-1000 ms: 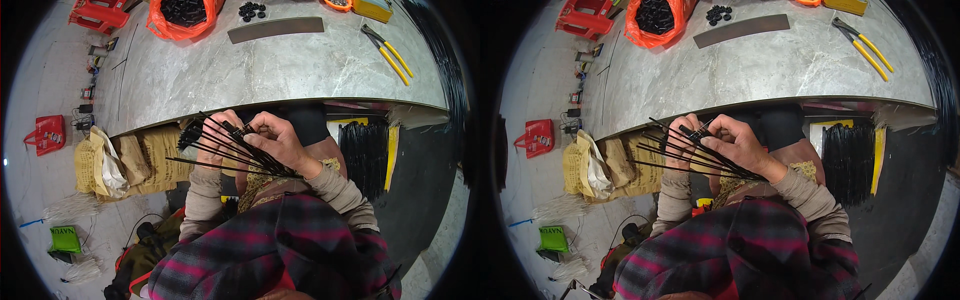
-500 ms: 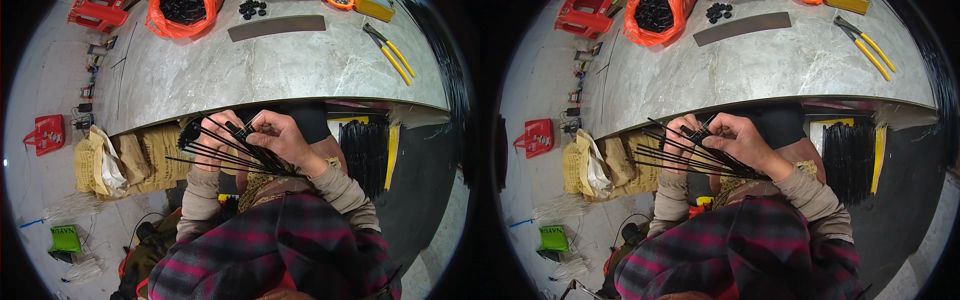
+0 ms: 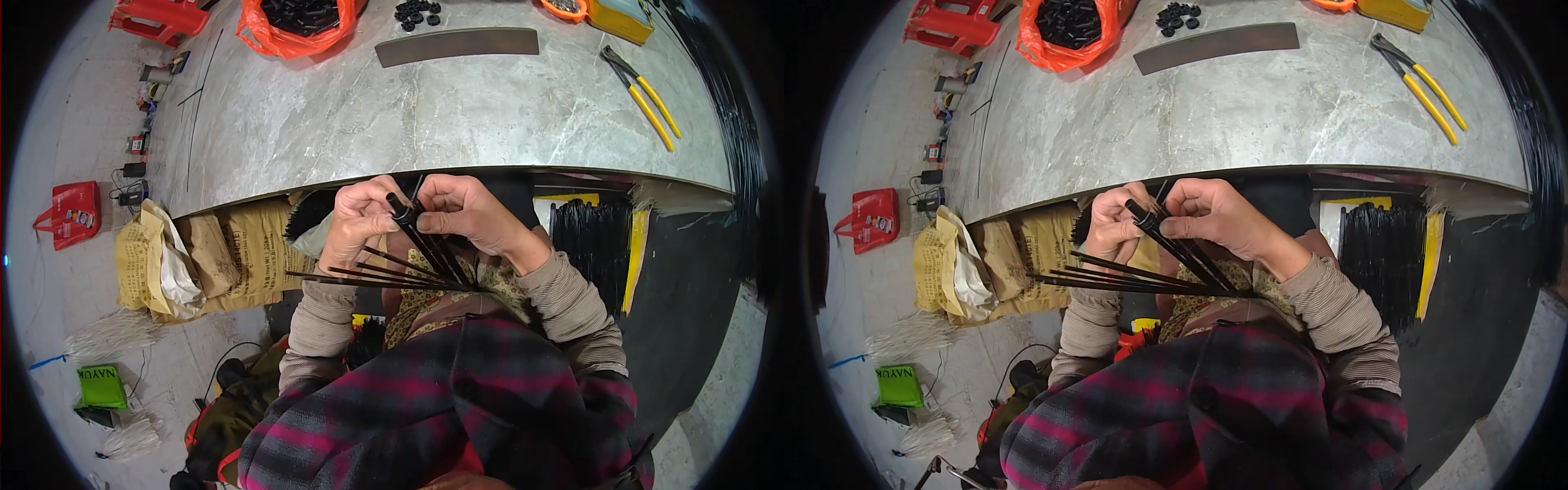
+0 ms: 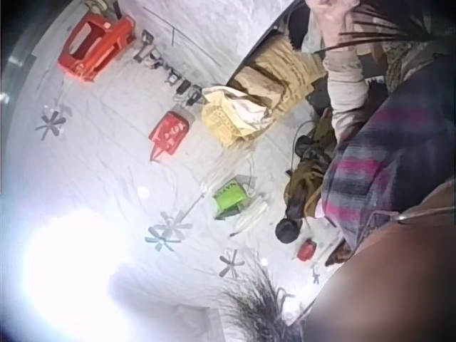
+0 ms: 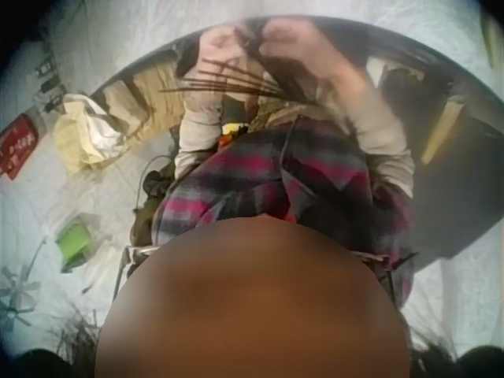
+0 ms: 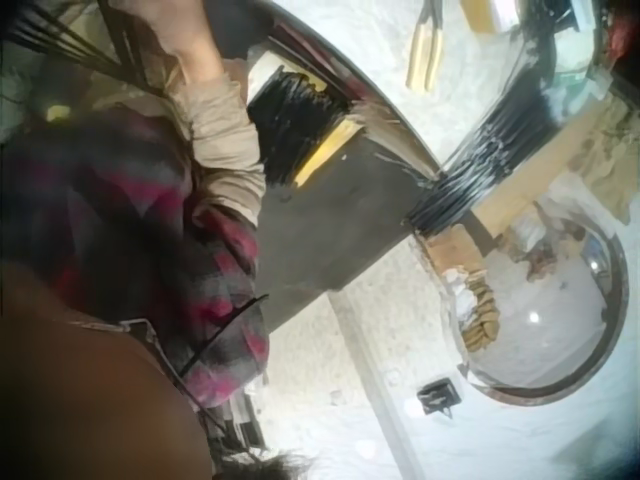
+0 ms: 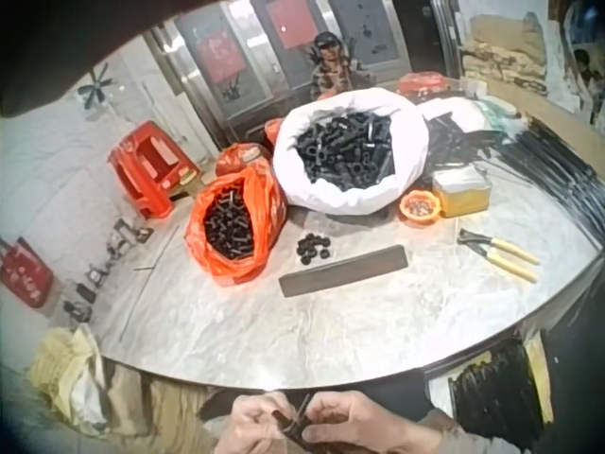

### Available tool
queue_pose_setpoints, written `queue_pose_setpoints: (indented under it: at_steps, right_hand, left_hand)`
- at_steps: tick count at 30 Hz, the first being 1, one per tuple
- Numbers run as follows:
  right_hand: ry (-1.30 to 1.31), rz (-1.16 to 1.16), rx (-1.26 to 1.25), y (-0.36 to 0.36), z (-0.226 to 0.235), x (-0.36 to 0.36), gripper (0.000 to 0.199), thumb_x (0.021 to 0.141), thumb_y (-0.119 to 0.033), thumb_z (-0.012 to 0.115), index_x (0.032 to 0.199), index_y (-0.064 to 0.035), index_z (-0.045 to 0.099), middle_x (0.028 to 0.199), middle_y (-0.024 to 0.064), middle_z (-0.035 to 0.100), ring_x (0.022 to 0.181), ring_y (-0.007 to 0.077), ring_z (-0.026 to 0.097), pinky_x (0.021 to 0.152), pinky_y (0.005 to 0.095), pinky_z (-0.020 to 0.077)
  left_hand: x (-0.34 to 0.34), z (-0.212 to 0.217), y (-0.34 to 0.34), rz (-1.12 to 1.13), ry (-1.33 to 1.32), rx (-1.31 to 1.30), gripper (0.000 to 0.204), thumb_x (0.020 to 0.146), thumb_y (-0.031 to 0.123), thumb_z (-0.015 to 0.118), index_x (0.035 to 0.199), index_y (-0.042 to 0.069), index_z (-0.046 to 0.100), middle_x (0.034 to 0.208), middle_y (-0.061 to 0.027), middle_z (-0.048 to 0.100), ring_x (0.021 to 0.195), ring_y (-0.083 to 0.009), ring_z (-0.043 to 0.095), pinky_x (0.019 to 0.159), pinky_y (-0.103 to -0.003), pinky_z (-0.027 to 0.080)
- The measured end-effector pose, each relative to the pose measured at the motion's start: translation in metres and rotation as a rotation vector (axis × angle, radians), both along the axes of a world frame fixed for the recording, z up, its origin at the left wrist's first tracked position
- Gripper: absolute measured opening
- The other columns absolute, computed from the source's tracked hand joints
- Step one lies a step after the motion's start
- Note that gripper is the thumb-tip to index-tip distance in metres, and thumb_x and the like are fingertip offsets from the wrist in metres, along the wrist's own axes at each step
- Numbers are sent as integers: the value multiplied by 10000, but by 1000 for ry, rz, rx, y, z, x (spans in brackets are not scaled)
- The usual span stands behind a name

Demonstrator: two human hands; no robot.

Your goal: Trim the ends of bundled black plastic rods using handheld cutters.

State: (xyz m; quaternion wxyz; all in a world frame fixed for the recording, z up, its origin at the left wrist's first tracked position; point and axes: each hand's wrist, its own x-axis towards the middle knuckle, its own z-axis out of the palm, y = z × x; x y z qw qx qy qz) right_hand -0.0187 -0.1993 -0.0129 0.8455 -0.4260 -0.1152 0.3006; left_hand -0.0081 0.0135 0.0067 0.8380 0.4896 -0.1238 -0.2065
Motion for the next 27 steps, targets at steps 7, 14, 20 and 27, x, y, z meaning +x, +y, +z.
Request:
queue_pose_setpoints:
  at_steps: [7, 14, 20, 27]
  right_hand:
    - [52, -141, 65, -8, -11, -4, 199, 888, -140, 735, 1014, -35, 622, 914, -23, 617, 840, 52, 569, 756, 207, 455]
    - [54, -100, 25, -19, 21, -16, 330, 913, -177, 689, 1176, -2, 597, 1000, 80, 677, 921, 191, 659, 859, 327, 530]
    - [66, -187, 11, -15, 21, -28, 332, 868, -146, 726, 1118, 26, 590, 870, 118, 674, 747, 238, 702, 712, 386, 606]
    - [-1, -160, 70, -30, 13, -36, 266, 901, -132, 667, 1105, 24, 598, 903, 148, 690, 818, 250, 696, 788, 368, 575]
  left_hand:
    - [17, 6, -15, -60, 75, -94, 179, 812, -85, 695, 984, -63, 650, 934, -91, 637, 774, -137, 629, 678, -255, 538]
    - [19, 34, -25, -240, 0, 16, 125, 859, -68, 666, 975, -53, 622, 1031, -118, 617, 763, -191, 671, 614, -311, 578]
    - [19, 37, -26, -344, 33, 110, 256, 779, -48, 741, 1017, -4, 657, 986, -31, 655, 952, -121, 611, 878, -277, 488]
    - [28, 55, -37, -456, -104, 225, 298, 765, -21, 771, 1040, -1, 657, 995, -15, 665, 934, -107, 608, 871, -281, 487]
